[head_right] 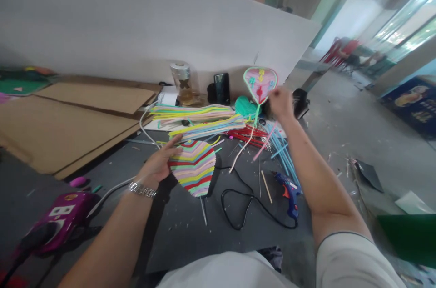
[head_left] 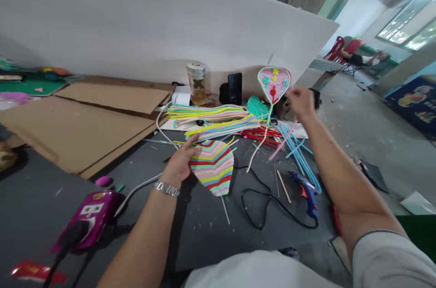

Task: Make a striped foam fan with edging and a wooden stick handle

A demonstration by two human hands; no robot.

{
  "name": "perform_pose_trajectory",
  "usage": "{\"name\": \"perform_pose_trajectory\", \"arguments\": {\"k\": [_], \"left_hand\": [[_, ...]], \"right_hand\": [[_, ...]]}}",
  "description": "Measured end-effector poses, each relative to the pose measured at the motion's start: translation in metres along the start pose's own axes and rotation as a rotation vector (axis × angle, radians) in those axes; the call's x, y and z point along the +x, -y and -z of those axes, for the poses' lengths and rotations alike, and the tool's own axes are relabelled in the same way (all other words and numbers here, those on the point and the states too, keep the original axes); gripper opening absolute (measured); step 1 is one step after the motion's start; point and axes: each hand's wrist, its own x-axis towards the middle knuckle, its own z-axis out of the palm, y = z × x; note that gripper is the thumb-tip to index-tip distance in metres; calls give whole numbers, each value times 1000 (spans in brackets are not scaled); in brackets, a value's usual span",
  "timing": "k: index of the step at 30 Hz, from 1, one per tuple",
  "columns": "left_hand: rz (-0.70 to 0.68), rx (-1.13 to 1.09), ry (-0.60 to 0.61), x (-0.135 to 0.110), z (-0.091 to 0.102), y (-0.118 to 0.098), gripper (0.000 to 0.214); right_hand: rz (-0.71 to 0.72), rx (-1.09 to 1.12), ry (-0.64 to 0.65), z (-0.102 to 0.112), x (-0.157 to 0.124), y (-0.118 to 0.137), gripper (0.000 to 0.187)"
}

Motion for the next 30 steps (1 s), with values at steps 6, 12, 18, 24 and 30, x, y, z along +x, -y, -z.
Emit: {"name": "perform_pose_trajectory", "arguments": {"k": [6, 12, 18, 24, 30], "left_hand": [[-12, 42, 24, -6, -1, -2, 88], [23, 57, 45, -12, -8, -2, 77], [-8, 47, 81, -14, -11, 0, 79], [38, 13, 55, -14, -9, -2, 84], [38, -14, 76, -13, -9, -1, 84]], "right_hand": [[217, -622, 451, -78, -56, -3, 20], [376, -935, 682, -82, -104, -15, 32], [441, -1003, 680, -88, -116, -24, 47], [413, -868, 726, -109, -77, -1, 45], [321, -623, 977, -109, -16, 41, 16]]}}
